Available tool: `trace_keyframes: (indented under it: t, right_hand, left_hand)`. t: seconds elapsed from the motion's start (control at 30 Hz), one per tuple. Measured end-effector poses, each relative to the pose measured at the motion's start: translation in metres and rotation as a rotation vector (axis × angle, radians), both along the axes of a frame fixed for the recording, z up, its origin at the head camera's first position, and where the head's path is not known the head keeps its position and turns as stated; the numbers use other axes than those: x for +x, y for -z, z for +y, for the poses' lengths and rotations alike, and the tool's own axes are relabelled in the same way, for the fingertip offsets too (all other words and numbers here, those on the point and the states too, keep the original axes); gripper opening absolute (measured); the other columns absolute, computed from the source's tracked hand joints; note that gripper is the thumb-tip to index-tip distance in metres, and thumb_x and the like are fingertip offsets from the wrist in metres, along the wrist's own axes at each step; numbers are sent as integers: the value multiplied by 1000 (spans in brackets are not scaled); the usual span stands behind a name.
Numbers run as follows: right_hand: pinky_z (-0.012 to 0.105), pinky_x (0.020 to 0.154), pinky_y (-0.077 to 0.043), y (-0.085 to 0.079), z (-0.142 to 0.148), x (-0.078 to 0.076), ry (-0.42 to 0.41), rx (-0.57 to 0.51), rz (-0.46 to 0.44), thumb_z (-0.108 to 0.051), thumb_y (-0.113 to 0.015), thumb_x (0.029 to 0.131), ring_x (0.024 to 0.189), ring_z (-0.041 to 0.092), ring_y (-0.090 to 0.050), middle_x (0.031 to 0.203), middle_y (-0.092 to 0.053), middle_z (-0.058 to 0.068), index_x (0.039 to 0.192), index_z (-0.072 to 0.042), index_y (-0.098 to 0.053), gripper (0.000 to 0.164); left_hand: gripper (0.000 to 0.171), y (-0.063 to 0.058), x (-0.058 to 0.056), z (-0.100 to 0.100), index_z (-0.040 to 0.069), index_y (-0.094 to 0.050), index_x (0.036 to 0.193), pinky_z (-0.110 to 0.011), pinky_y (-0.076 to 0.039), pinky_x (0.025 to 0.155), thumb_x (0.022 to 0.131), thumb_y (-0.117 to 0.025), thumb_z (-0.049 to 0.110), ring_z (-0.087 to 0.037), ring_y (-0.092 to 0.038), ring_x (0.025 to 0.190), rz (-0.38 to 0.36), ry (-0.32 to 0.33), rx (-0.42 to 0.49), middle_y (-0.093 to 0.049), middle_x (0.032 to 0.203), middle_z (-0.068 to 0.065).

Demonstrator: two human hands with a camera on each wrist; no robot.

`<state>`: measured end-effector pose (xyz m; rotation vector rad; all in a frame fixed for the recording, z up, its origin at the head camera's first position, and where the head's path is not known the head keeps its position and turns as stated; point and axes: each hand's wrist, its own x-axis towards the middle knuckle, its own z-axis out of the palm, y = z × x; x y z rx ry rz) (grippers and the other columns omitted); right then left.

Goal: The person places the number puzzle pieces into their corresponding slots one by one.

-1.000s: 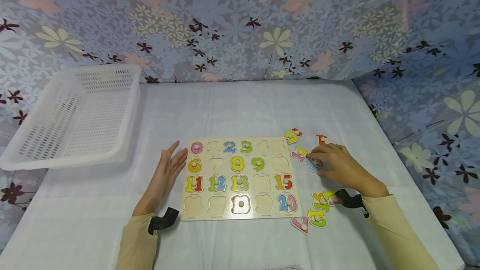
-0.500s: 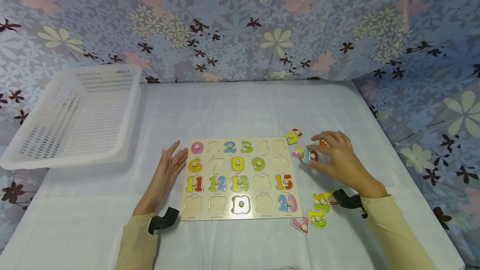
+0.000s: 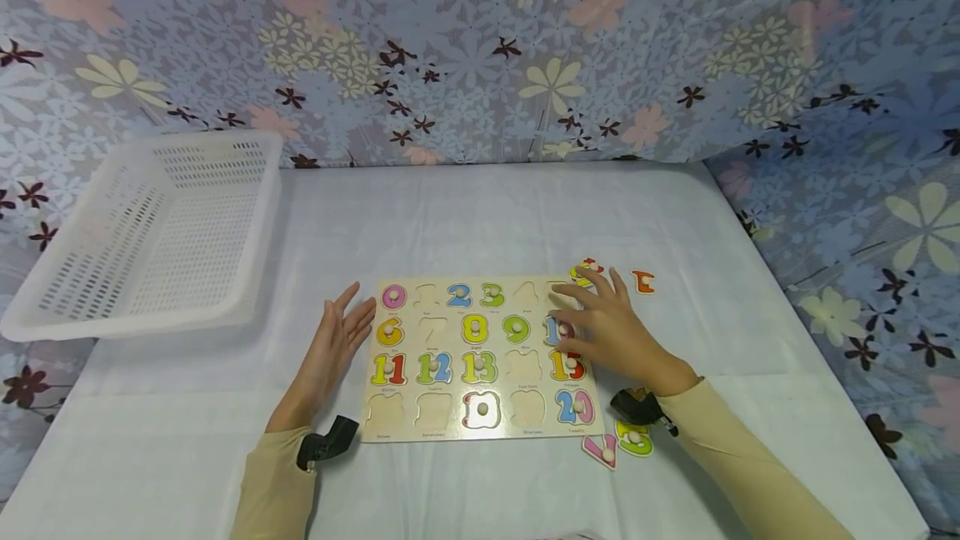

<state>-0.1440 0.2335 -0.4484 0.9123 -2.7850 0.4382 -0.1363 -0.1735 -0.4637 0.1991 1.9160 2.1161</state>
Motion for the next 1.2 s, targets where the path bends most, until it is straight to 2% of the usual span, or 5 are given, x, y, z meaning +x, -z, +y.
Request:
trace_keyframes:
  t: [0.23,0.67,0.8,1.03,1.2]
  right_hand:
    - [70,109,-4,3,0,-2,34,4,-12,-34,-86,71,136,44,-26,134,-56,13,103,-12,-77,40]
    - [72,104,-16,4,12,0,92,-145,-10,-23,-88,70,132,44,-31,126,-60,14,101,-15,-77,34]
    - [69,102,-22,-5,30,13,105,-195,14,-13,-88,69,130,43,-33,125,-59,13,112,-14,-73,46]
    - [72,95,-25,-12,65,53,87,-105,-29,-18,-89,66,129,44,-32,127,-57,11,117,-15,-72,53]
    - [74,92,-25,-12,84,76,233,-32,-65,-33,-89,64,123,45,-37,120,-60,15,104,-13,-75,47]
  left_hand:
    - [61,0,-1,1,10,-2,156,-40,-16,117,105,-9,44,-31,-19,144,4,3,2,-18,156,-22]
    - [63,3,-4,2,10,-2,156,-33,-20,116,105,-9,46,-31,-19,144,13,14,4,-18,156,-22]
    - [66,3,-2,3,9,-2,156,-37,-18,117,104,-10,49,-32,-18,144,10,15,16,-17,156,-23]
    - [64,4,1,3,11,-3,156,-35,-20,117,104,-9,49,-29,-20,144,8,2,-28,-19,157,-21]
    - [63,3,0,3,13,-3,156,-34,-20,116,104,-9,49,-27,-21,144,-5,-14,-48,-20,157,-18]
